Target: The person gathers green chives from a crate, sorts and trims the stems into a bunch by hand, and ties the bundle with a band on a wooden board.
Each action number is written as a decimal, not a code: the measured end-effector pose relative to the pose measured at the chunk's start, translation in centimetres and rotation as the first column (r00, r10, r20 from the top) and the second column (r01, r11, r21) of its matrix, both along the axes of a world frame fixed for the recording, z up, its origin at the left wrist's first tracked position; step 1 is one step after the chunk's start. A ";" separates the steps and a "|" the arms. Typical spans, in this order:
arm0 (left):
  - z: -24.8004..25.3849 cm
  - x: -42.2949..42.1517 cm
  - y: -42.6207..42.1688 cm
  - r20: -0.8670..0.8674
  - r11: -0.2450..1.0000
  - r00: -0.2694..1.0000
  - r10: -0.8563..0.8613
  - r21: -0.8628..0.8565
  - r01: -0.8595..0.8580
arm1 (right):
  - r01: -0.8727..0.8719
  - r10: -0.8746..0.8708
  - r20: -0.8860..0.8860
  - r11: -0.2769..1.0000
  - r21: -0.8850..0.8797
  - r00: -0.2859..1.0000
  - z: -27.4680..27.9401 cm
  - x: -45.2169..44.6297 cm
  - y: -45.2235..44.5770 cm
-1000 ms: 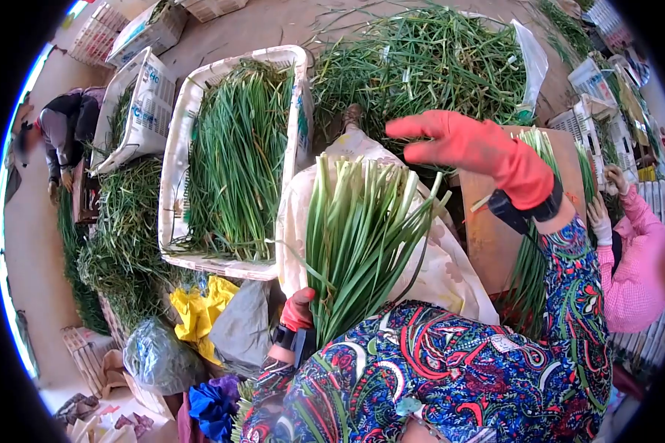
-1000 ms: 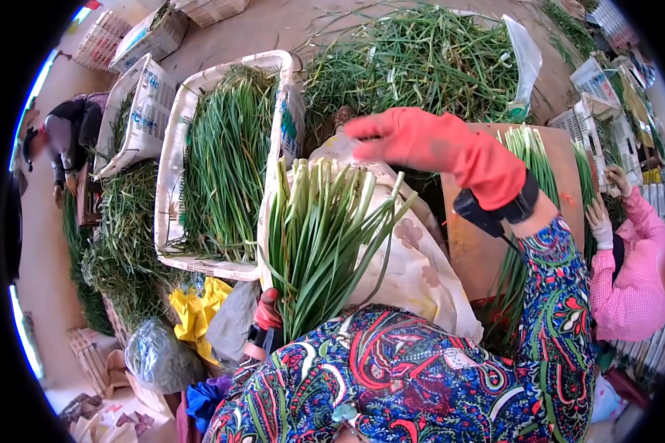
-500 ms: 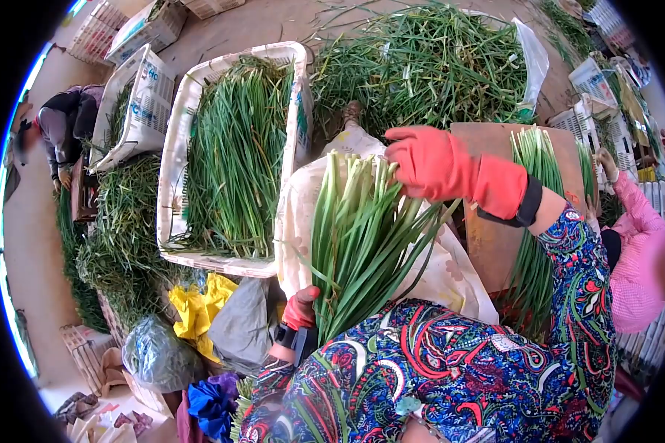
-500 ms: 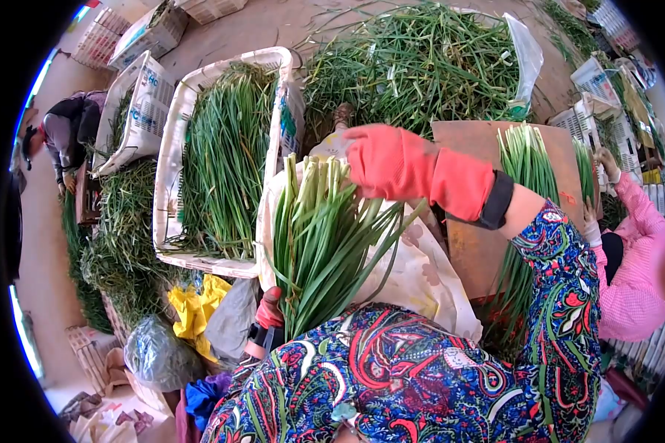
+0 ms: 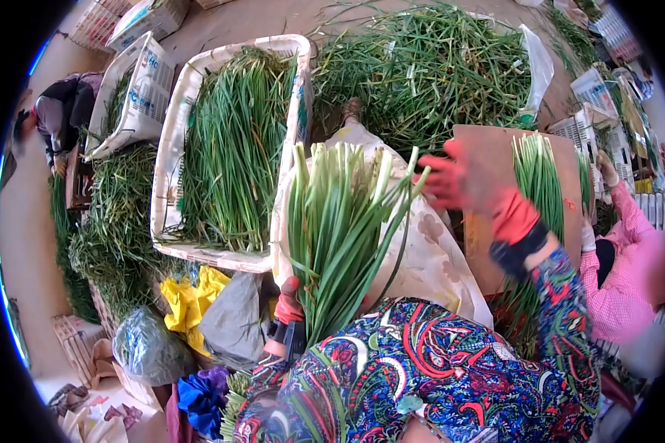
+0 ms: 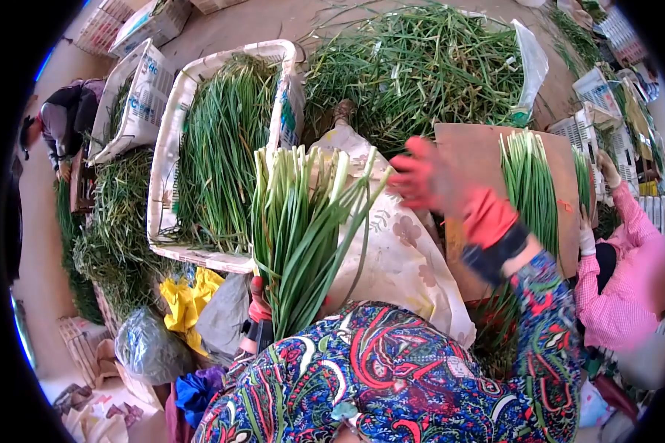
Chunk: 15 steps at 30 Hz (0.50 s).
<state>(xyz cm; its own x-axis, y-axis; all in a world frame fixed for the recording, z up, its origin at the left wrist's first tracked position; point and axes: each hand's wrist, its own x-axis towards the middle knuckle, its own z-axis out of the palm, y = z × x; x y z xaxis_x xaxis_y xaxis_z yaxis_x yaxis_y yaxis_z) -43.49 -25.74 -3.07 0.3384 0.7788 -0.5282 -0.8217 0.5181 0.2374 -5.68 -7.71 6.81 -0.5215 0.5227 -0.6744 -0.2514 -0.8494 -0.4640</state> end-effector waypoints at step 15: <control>8.9 3.5 3.8 0.431 0.939 0.837 -0.337 0.226 0.261 | 0.151 -0.119 -0.097 0.875 0.460 0.988 1.3 -13.6 0.1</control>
